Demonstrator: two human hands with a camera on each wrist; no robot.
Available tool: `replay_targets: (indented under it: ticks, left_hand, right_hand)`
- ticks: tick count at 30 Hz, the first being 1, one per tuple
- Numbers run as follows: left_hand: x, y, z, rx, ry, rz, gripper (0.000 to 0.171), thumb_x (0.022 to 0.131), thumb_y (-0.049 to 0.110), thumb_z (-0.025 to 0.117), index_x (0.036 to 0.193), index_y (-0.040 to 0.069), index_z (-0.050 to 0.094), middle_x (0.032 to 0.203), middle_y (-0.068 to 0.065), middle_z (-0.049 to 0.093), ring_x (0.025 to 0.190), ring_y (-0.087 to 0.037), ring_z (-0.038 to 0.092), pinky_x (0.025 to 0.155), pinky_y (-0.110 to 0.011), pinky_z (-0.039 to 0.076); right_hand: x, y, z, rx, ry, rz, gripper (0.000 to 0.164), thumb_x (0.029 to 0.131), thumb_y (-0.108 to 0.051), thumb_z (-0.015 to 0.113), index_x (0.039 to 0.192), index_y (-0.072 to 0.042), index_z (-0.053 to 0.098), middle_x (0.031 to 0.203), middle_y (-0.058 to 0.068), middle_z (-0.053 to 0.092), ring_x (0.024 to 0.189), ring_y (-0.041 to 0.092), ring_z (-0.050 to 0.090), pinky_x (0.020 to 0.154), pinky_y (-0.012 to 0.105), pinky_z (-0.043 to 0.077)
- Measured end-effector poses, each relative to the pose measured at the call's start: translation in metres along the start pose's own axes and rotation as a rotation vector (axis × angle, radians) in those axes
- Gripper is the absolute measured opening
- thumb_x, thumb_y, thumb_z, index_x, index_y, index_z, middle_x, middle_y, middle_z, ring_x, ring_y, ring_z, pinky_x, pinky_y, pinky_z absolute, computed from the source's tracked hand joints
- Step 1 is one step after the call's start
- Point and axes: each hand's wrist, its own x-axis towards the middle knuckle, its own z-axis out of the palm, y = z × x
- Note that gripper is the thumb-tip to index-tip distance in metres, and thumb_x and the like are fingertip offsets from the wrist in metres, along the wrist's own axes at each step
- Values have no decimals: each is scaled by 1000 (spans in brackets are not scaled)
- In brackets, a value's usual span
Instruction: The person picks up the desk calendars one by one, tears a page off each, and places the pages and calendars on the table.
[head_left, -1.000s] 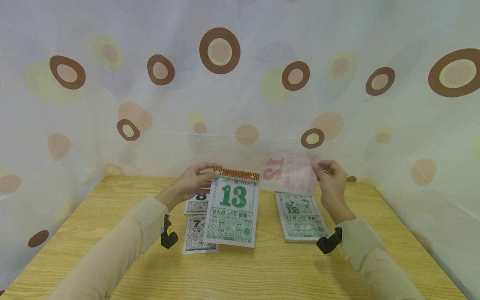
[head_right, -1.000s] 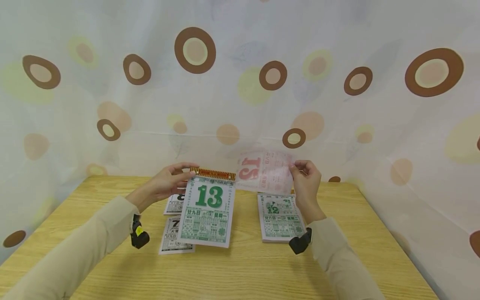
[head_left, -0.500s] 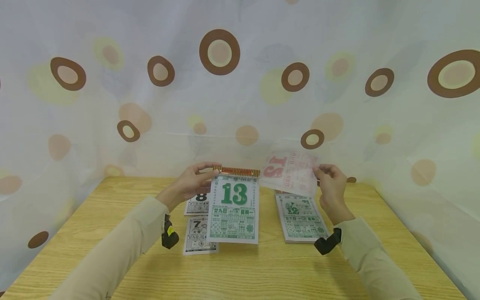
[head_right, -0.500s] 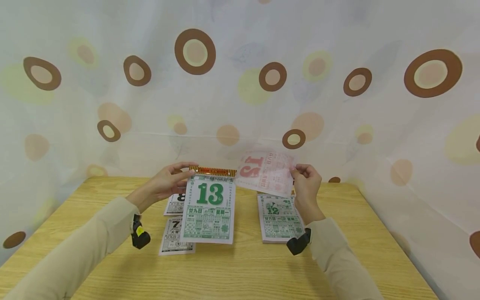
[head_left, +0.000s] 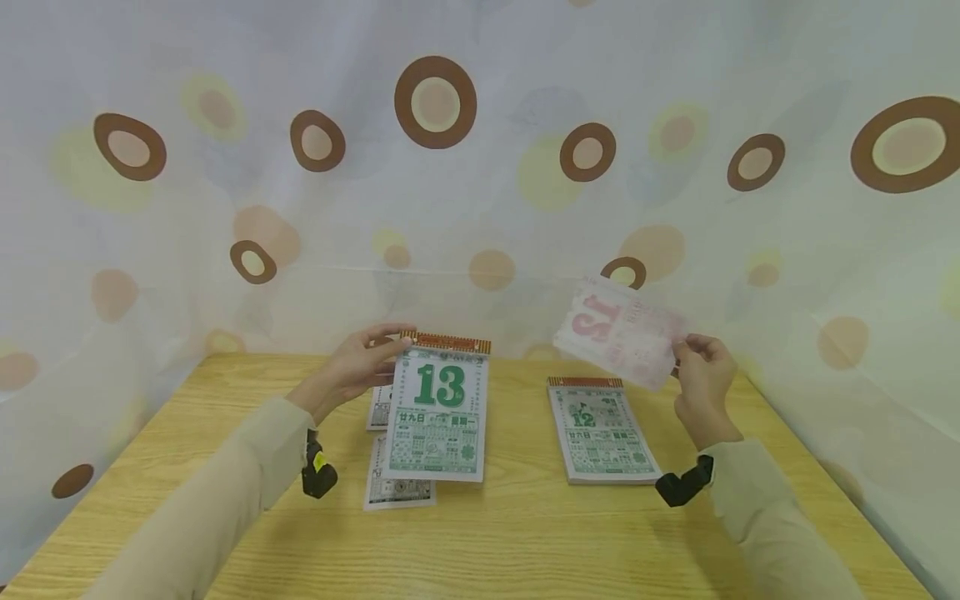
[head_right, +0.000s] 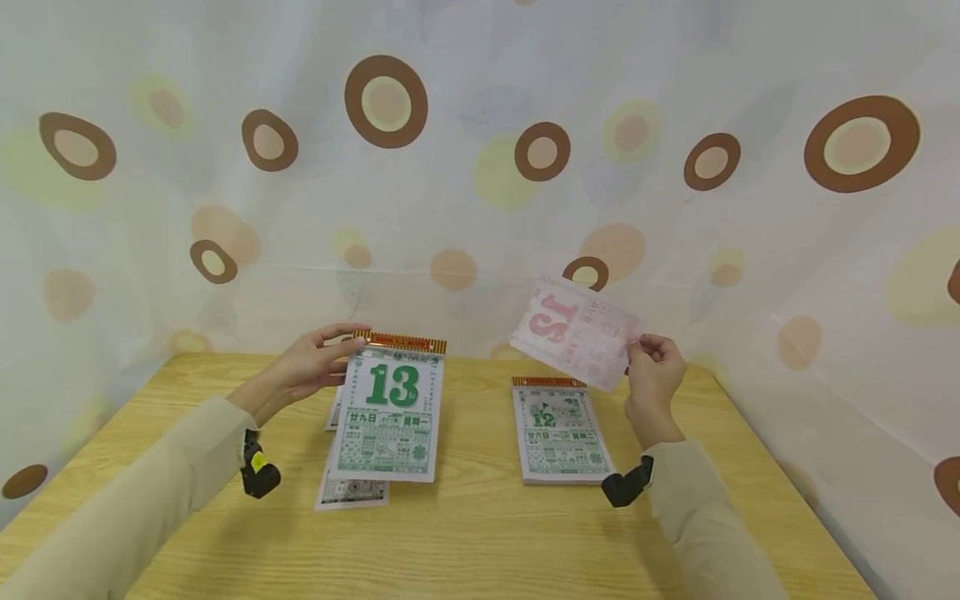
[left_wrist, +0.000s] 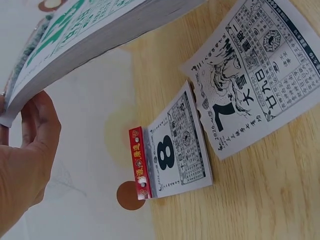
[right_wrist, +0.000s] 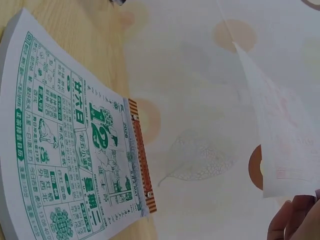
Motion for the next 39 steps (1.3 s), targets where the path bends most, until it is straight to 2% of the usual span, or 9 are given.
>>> replay_targets:
  ticks: [4, 9, 14, 18, 22, 25, 29, 35, 39]
  left_hand:
    - [2, 3, 4, -9, -10, 9, 47, 92, 21, 54, 136, 14, 40, 121, -14, 49, 92, -20, 64, 80, -33, 54]
    - [5, 3, 11, -21, 19, 19, 44, 92, 21, 55, 134, 15, 44, 116, -13, 55, 91, -19, 65, 84, -35, 53]
    - [9, 1, 18, -55, 31, 50, 45, 92, 20, 55, 135, 13, 43, 103, -7, 60, 85, -16, 65, 75, -30, 54]
    - [13, -1, 25, -57, 51, 65, 43, 92, 20, 56, 133, 16, 45, 103, -6, 61, 83, -15, 65, 72, -29, 54]
    - [21, -7, 33, -55, 90, 76, 42, 91, 21, 56, 132, 17, 47, 105, -8, 63, 82, -15, 65, 72, -29, 52]
    - [27, -13, 38, -54, 123, 75, 41, 90, 21, 58, 130, 18, 49, 103, -8, 63, 78, -15, 65, 70, -28, 51]
    - [32, -17, 46, -61, 149, 71, 39, 90, 21, 58, 128, 19, 51, 100, -7, 63, 74, -13, 63, 67, -27, 49]
    - [38, -22, 55, -88, 177, 73, 40, 90, 19, 58, 129, 16, 50, 96, -5, 64, 76, -13, 64, 73, -31, 52]
    - [43, -28, 59, -92, 202, 63, 38, 90, 20, 58, 128, 19, 51, 103, -8, 64, 81, -15, 65, 77, -33, 53]
  right_hand:
    - [-2, 2, 1, -30, -15, -33, 7, 86, -5, 57, 87, -12, 55, 75, -6, 50, 64, 6, 50, 49, 15, 45]
    - [-3, 4, 1, -69, -18, -69, 6, 87, -6, 57, 92, -8, 57, 74, -8, 53, 65, 4, 53, 50, 13, 45]
    - [1, 4, -5, -65, 0, -85, 6, 86, -5, 58, 90, -10, 58, 72, -9, 54, 63, 3, 54, 50, 12, 45]
    - [5, 5, -12, -65, 9, -117, 5, 86, -5, 59, 91, -7, 59, 74, -8, 53, 63, 3, 53, 50, 12, 45]
    - [9, 5, -19, -112, 15, -133, 4, 87, -8, 58, 91, -9, 58, 80, -8, 52, 65, 2, 52, 52, 11, 45]
    - [12, 6, -25, -154, 32, -150, 5, 87, -9, 58, 88, -14, 56, 82, -9, 51, 66, 0, 52, 53, 10, 44]
    - [19, 9, -33, -207, 77, -173, 4, 87, -10, 59, 90, -11, 59, 80, -12, 52, 65, -1, 51, 52, 8, 43]
    - [30, 14, -46, -308, 147, -233, 6, 86, -10, 59, 91, -10, 62, 76, -18, 52, 63, -4, 49, 51, 7, 41]
    - [35, 15, -57, -368, 187, -275, 8, 86, -11, 59, 92, -10, 63, 75, -21, 51, 62, -6, 49, 50, 7, 39]
